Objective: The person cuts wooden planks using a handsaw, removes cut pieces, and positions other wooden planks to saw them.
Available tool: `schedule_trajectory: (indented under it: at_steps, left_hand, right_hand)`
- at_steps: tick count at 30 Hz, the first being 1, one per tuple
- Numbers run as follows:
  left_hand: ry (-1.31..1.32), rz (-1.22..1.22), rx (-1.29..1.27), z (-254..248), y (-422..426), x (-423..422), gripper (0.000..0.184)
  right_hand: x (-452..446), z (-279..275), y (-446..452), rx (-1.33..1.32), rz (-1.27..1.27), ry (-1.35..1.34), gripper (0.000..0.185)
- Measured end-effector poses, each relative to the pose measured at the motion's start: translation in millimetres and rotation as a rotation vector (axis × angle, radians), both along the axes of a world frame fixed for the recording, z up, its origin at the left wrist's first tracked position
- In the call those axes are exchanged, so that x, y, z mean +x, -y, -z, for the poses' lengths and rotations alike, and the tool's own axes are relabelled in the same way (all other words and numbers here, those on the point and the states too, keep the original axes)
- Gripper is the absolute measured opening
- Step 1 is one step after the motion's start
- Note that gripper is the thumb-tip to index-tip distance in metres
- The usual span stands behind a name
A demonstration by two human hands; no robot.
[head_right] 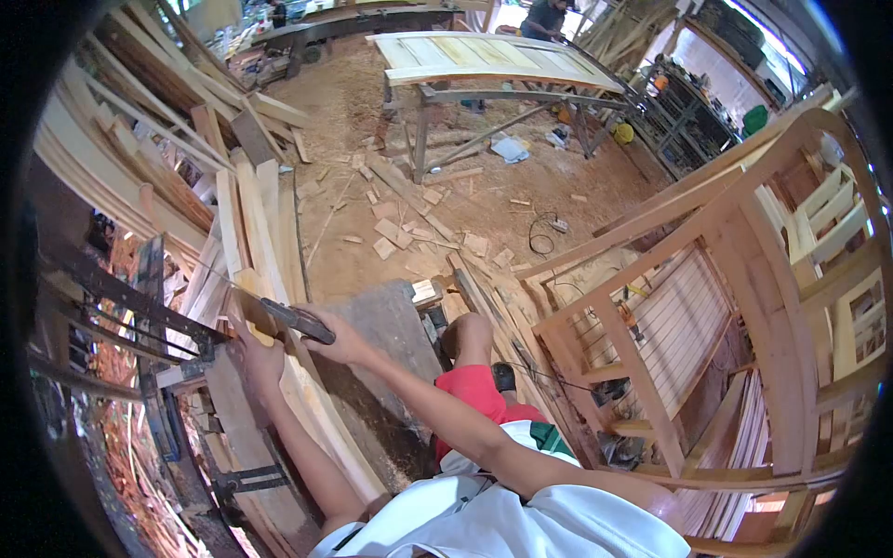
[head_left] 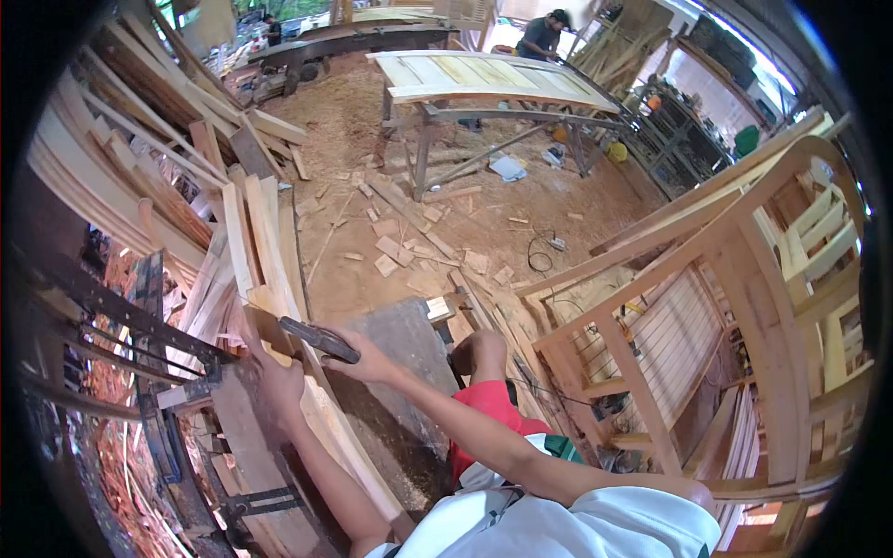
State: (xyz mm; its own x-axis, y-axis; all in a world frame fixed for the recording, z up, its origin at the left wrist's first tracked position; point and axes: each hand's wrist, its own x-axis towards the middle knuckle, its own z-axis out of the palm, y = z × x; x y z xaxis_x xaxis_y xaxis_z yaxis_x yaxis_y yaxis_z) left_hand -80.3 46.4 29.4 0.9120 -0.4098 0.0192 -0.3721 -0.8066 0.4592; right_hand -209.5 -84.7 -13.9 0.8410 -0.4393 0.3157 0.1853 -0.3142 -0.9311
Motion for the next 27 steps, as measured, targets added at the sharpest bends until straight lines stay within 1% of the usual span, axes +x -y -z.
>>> schedule_trajectory:
  at_steps: [2,4,5,7,8,11,12,13,14,15,16,18,21,23,24,26,27]
  left_hand:
    - [-0.051,-0.028,-0.036,16.3,-1.8,7.7,0.101]
    - [-0.114,-0.055,-0.075,26.8,-5.3,15.7,0.099]
    - [-0.143,-0.021,-0.037,29.4,-6.7,19.0,0.098]
    - [-0.183,0.023,0.007,39.9,-9.4,28.3,0.097]
    - [-0.22,0.073,-0.069,49.1,-10.6,34.8,0.097]
    - [-0.185,0.112,-0.243,41.0,-8.2,22.4,0.089]
    - [-0.057,0.054,-0.172,24.0,-3.5,6.9,0.088]
    - [0.073,-0.009,-0.106,14.4,0.7,-1.2,0.087]
    - [-0.006,0.005,-0.113,15.9,0.1,0.7,0.087]
    - [0.001,0.01,-0.111,12.0,4.6,3.2,0.087]
    - [-0.06,-0.048,0.0,8.0,5.9,3.1,0.089]
    - [-0.132,-0.099,0.124,14.2,8.7,5.9,0.092]
    - [-0.211,-0.122,0.05,33.8,9.2,18.0,0.09]
    - [-0.085,-0.053,0.0,40.5,7.1,20.4,0.09]
    - [-0.041,-0.031,-0.016,35.1,9.3,19.8,0.09]
    - [-0.049,-0.05,-0.064,26.4,10.7,13.0,0.089]
    - [-0.055,-0.055,-0.078,24.3,11.2,10.7,0.089]
  right_hand:
    - [-1.0,-7.1,-1.9,0.007,-0.002,-0.033,0.07]
    - [-5.5,-51.6,-4.1,0.063,-0.01,-0.227,0.071]
    - [-6.4,-62.8,-4.0,0.063,-0.016,-0.242,0.071]
    - [-8.1,-80.2,-0.8,-0.057,-0.038,-0.236,0.072]
    - [-8.6,-87.4,1.1,-0.14,-0.05,-0.236,0.072]
    - [-2.9,-84.6,-0.4,-0.113,-0.073,-0.237,0.07]
    - [-4.3,-90.9,-2.7,-0.139,-0.011,-0.171,0.066]
    - [-5.7,-97.1,-2.0,-0.14,-0.005,-0.159,0.066]
    - [-7.2,-102.5,-0.2,-0.128,-0.002,-0.197,0.065]
    - [-8.2,-104.2,2.3,-0.111,0.001,-0.238,0.064]
    - [-6.3,-100.9,5.2,-0.137,0.019,-0.229,0.06]
    - [-6.4,-104.1,12.3,-0.091,0.026,-0.247,0.059]
    - [-6.2,-101.9,13.8,-0.041,0.025,-0.281,0.059]
    - [-0.2,-98.3,14.1,-0.041,0.017,-0.285,0.059]
    - [0.6,-95.6,13.1,-0.047,0.007,-0.269,0.059]
    - [-0.3,-88.5,13.1,-0.052,-0.004,-0.264,0.059]
    - [-1.3,-87.3,13.3,-0.044,0.01,-0.218,0.057]
